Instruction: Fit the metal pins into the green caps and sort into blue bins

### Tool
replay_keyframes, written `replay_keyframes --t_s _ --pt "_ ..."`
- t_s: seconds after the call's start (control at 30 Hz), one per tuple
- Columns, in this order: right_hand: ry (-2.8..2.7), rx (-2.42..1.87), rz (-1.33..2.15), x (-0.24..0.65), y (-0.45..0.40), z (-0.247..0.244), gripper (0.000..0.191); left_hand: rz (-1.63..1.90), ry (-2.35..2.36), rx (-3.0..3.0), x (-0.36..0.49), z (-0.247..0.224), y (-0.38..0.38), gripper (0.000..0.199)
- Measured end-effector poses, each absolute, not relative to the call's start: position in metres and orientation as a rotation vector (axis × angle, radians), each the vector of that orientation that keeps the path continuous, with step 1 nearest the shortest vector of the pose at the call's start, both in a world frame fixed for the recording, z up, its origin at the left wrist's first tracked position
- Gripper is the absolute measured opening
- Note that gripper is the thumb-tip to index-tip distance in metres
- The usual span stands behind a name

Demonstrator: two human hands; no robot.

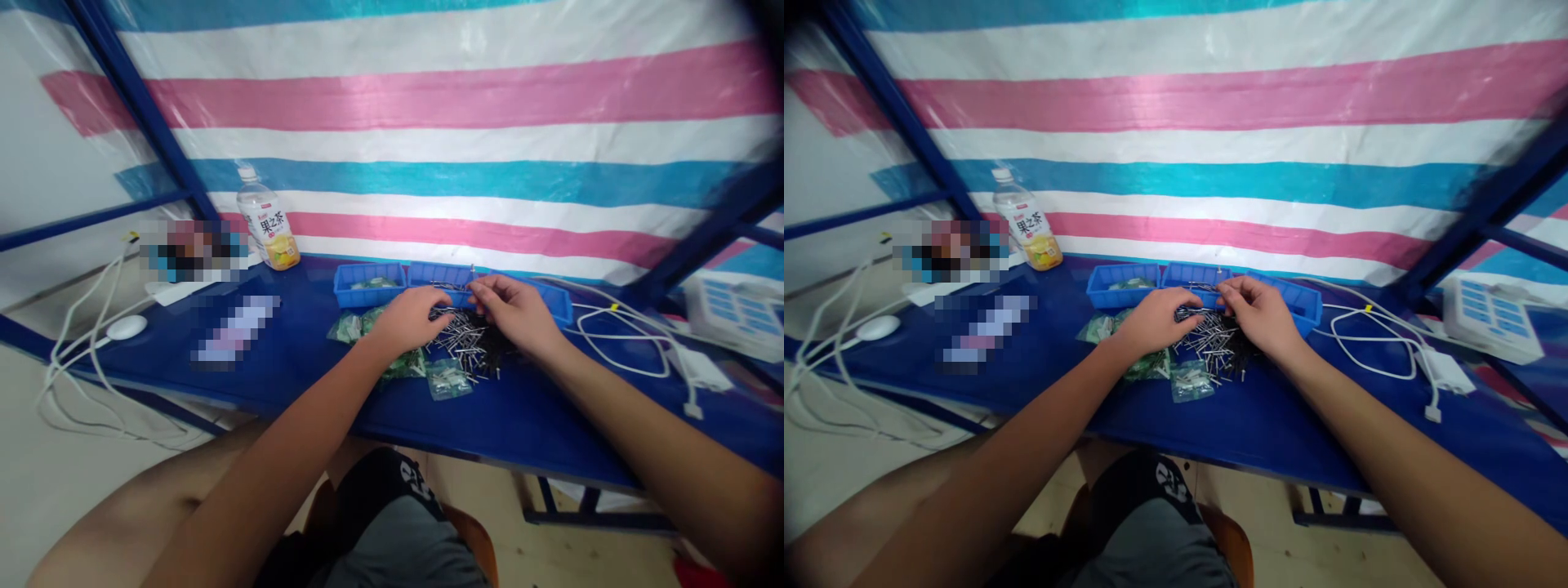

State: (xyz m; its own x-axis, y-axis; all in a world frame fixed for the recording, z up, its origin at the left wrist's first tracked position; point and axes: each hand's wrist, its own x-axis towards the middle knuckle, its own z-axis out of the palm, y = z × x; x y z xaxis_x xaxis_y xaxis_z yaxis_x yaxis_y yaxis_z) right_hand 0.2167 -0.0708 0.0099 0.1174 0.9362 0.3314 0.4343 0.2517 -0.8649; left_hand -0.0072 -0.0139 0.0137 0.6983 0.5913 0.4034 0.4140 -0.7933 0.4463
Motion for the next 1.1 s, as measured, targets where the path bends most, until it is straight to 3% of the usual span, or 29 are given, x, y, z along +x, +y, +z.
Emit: replay_keyframes --t_s 0.2,1.1 --pt "-1.476 -1.497 0.586 0.213 -0.068 0.015 0.058 0.613 0.802 2.650 -0.007 0.012 -0.015 0.034" --pt "-1.570 -1.424 0.585 0.206 -0.086 0.017 0.048 0.600 0.658 2.618 -0.009 0.015 -0.012 0.033"
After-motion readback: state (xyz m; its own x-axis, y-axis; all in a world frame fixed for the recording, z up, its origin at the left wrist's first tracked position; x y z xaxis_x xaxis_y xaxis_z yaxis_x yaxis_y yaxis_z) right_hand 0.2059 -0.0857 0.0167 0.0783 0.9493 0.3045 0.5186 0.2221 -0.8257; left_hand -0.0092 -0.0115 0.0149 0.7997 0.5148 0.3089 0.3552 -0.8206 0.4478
